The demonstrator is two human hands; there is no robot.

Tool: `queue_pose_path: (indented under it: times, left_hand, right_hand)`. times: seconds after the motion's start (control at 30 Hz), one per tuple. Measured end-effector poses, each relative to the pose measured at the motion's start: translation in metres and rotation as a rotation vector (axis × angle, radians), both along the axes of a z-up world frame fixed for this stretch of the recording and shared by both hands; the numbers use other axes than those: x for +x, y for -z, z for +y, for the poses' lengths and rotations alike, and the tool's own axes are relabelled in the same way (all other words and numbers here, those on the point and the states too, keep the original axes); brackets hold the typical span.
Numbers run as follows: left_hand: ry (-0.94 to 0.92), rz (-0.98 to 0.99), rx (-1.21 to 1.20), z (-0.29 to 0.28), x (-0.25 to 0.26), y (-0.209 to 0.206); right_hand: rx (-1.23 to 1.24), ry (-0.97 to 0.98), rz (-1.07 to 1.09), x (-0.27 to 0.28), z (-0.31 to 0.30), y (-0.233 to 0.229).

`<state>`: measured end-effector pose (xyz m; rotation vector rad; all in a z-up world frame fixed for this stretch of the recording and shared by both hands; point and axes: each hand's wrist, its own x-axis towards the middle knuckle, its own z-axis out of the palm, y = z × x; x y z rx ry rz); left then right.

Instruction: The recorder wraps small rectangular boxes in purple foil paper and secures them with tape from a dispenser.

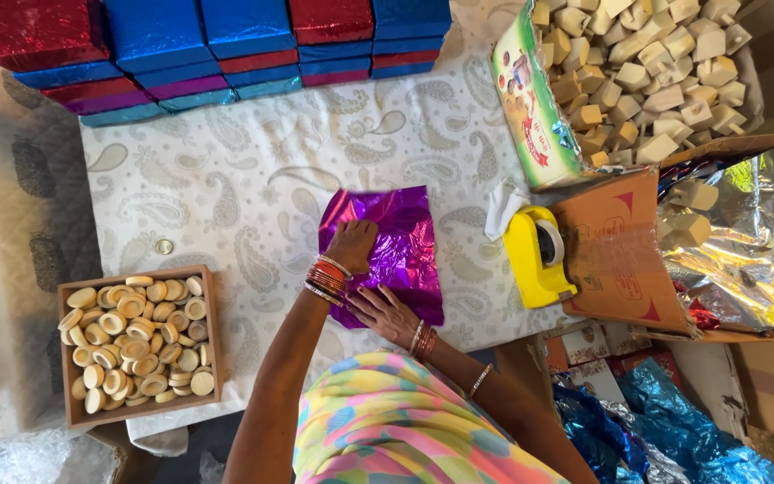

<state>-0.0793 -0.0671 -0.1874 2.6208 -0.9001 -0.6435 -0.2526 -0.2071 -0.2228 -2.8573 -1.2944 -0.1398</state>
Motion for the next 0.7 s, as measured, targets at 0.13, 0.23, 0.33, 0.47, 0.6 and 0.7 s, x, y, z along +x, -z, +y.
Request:
queue_pose_path:
  times: [0.13, 0.23, 0.33, 0.47, 0.6, 0.7]
  left_hand:
    - [-0.047, 0.108, 0.028, 0.001, 0.004, 0.005]
    - [-0.069, 0.167, 0.026, -0.001, 0.005, -0.003]
    - [-0.062, 0.18, 0.037, -0.001, 0.005, 0.005]
    - [-0.055, 0.16, 0.036, -0.006, 0.011, 0.03]
    - [-0.062, 0.164, 0.077, -0.011, 0.012, 0.033]
    - [-0.057, 0.183, 0.137, -0.017, 0.013, 0.012]
  right_hand:
    - [0.186, 0.008, 0.04, -0.022, -0.018, 0.055]
    - [0.353, 0.18, 0.443, -0.016, -0.019, 0.023]
    - [0.853, 0.517, 0.801, -0.017, -0.019, 0.019]
    - [1.512, 0.933, 1.55, -0.023, -0.029, 0.053]
    - [1.894, 1.15, 1.811, -0.025, -0.03, 0.04]
    - [2.14, 1.026, 1.931, -0.028, -0.034, 0.047]
